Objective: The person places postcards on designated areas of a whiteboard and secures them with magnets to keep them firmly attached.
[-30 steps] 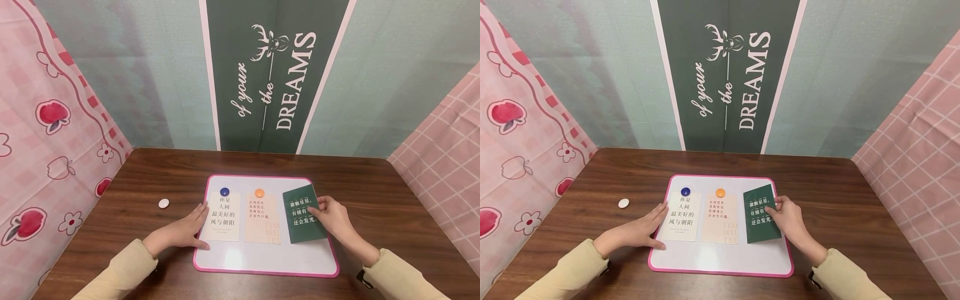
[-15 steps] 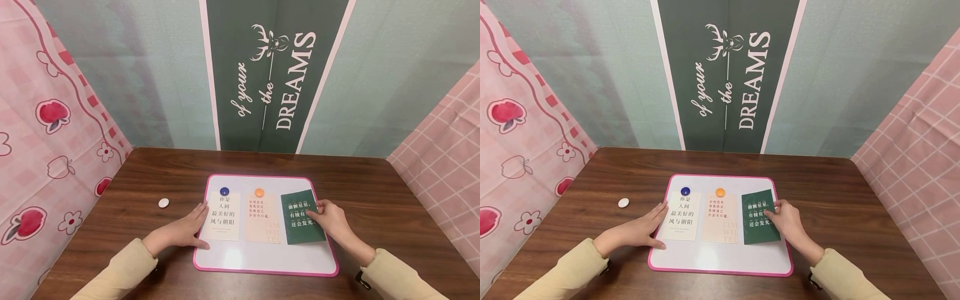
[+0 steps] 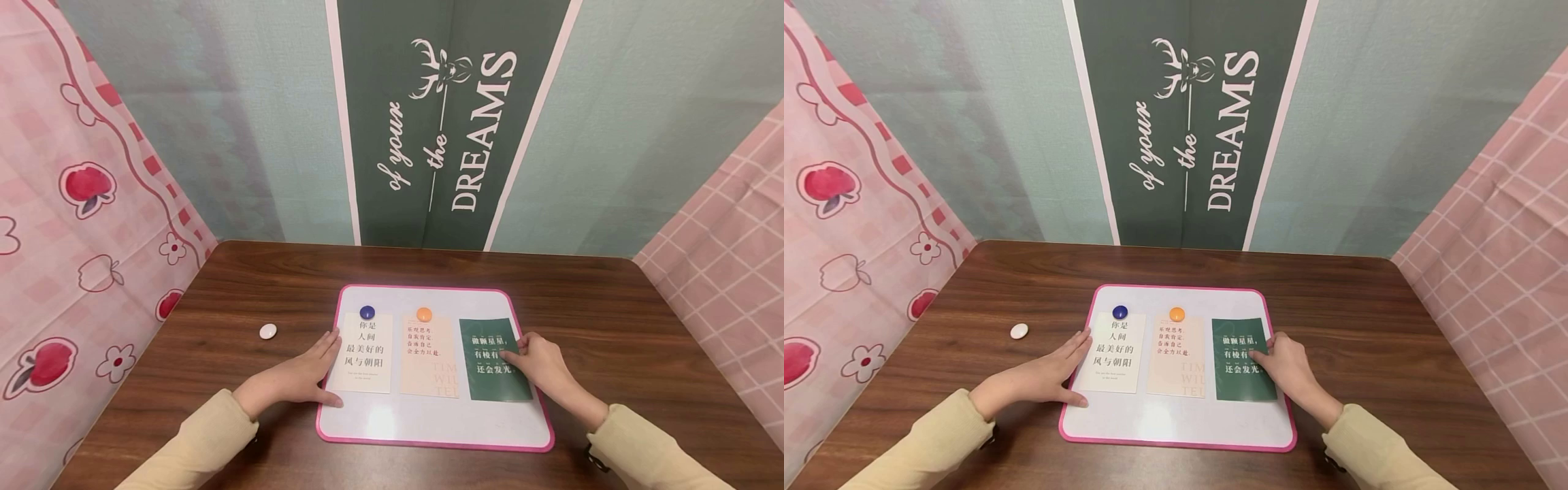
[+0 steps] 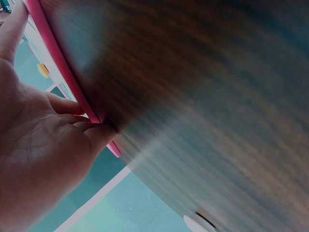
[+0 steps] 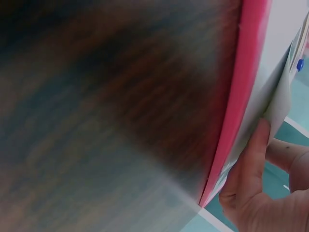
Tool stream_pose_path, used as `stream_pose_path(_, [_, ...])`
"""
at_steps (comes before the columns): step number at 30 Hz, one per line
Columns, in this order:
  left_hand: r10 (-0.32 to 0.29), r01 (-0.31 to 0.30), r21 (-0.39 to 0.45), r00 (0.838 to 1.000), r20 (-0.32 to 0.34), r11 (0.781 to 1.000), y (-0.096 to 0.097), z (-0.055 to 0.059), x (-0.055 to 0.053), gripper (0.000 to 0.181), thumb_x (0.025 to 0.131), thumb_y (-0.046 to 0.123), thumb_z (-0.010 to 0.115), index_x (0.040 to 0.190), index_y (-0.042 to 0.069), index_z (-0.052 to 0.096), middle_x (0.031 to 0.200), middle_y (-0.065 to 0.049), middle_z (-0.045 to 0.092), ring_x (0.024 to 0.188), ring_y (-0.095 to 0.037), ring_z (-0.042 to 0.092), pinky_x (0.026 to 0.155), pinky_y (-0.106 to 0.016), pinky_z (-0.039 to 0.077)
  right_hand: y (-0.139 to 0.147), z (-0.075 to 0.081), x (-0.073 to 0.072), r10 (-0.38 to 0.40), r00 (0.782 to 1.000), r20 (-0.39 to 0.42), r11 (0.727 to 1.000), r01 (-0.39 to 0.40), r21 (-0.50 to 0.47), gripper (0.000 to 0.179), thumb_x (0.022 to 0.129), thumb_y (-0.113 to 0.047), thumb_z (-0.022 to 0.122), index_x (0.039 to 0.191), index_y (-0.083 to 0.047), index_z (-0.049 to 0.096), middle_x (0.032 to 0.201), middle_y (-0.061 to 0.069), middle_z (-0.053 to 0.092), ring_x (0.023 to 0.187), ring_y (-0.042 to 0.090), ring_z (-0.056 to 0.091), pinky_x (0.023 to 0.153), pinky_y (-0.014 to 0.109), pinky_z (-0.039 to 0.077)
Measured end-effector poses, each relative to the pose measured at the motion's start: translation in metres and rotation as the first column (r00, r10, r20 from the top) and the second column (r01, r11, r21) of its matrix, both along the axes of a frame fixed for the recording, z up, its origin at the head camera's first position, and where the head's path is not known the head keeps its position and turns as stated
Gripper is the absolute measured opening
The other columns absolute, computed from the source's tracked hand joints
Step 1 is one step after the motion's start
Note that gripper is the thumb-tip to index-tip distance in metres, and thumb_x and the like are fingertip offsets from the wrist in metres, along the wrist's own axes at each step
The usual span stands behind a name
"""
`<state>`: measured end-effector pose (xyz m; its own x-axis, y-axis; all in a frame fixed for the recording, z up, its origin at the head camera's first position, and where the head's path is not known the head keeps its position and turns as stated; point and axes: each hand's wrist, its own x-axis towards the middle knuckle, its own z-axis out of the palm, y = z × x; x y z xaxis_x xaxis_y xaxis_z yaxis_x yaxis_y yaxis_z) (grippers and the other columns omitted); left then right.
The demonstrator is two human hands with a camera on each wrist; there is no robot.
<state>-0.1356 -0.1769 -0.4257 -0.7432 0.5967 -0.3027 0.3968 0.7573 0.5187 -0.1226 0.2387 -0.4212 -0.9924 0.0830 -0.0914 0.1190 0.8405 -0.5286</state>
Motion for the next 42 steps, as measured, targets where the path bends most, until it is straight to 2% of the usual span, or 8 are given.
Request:
stream_pose_path(10, [0.005,-0.005,0.004,1.0,0.003,1.0,0.001,-0.001,0.0,0.109,0.082,0.04,0.083,0.154,-0.015,0.022,0.167,-0.03,0.009,0.156,-0.047,0.013,0.123,-0.059,0.025,0.002,-0.001,0.003,-0.006,0.999,0.048,0.999,0.004,0.047,0.031,0.088,-0.021,0.075,0.082,0.003,0.057,0.065,0.006,0.051,0.06,0.016,0.048,0.05,0.026,0.037])
stream_pose_path(18, [0.018,-0.018,0.009,1.0,0.019,1.0,0.0,-0.001,0.001,0.109,0.082,0.04,0.083,0.155,-0.013,0.021,0.168,-0.029,0.009,0.156,-0.047,0.013,0.123,-0.059,0.026,0.0,0.0,0.002,0.009,0.998,0.063,0.995,-0.016,0.1,0.031,0.09,-0.022,0.075,0.086,0.005,0.058,0.066,0.007,0.052,0.059,0.017,0.048,0.051,0.028,0.037])
stream_pose_path(22, [0.006,-0.006,0.009,1.0,0.004,1.0,-0.001,-0.002,0.0,0.11,0.082,0.04,0.083,0.154,-0.014,0.021,0.167,-0.03,0.009,0.156,-0.047,0.013,0.123,-0.059,0.026,0.0,-0.002,0.004,0.028,0.999,0.017,0.994,-0.03,0.107,0.029,0.089,-0.02,0.075,0.087,0.004,0.059,0.068,0.007,0.052,0.062,0.017,0.048,0.052,0.027,0.037])
stream_pose_path(26, [0.002,-0.002,0.011,1.0,0.001,1.0,-0.001,-0.001,0.0,0.11,0.082,0.041,0.083,0.154,-0.014,0.021,0.167,-0.03,0.008,0.156,-0.047,0.013,0.123,-0.059,0.026,0.003,-0.006,0.008,0.067,0.993,-0.099,0.992,-0.056,0.113,0.024,0.089,-0.015,0.075,0.09,0.005,0.061,0.075,0.009,0.055,0.069,0.019,0.048,0.055,0.025,0.037])
stream_pose_path(29, [0.006,-0.007,0.009,1.0,0.007,1.0,-0.001,-0.001,0.0,0.11,0.082,0.041,0.083,0.155,-0.014,0.021,0.168,-0.029,0.008,0.156,-0.047,0.012,0.123,-0.059,0.026,0.007,-0.009,0.012,0.11,0.977,-0.185,0.987,-0.086,0.137,0.024,0.088,-0.013,0.076,0.096,0.007,0.065,0.085,0.015,0.062,0.078,0.024,0.052,0.062,0.031,0.046])
stream_pose_path(32, [0.007,-0.007,0.005,1.0,0.009,1.0,0.0,0.0,0.0,0.11,0.082,0.042,0.083,0.155,-0.013,0.021,0.168,-0.028,0.008,0.156,-0.046,0.013,0.123,-0.059,0.026,0.011,-0.013,0.016,0.154,0.966,-0.209,0.979,-0.121,0.166,0.034,0.089,-0.015,0.075,0.108,0.012,0.066,0.107,0.028,0.065,0.095,0.038,0.06,0.081,0.048,0.057])
stream_pose_path(36, [0.006,-0.006,0.002,1.0,0.01,1.0,0.0,0.001,0.001,0.109,0.083,0.042,0.082,0.155,-0.013,0.021,0.168,-0.028,0.008,0.156,-0.046,0.012,0.123,-0.059,0.026,0.016,-0.016,0.022,0.195,0.968,-0.157,0.969,-0.165,0.183,0.056,0.093,-0.025,0.073,0.129,0.016,0.057,0.14,0.036,0.051,0.127,0.052,0.051,0.103,0.067,0.045])
stream_pose_path(42, [0.015,-0.015,0.002,1.0,0.023,1.0,0.001,0.003,0.001,0.109,0.082,0.041,0.082,0.155,-0.013,0.021,0.168,-0.028,0.009,0.156,-0.046,0.012,0.123,-0.059,0.026,0.023,-0.02,0.03,0.266,0.959,-0.097,0.95,-0.244,0.196,0.079,0.094,-0.043,0.069,0.144,0.014,0.045,0.156,0.036,0.034,0.142,0.053,0.037,0.11,0.066,0.039])
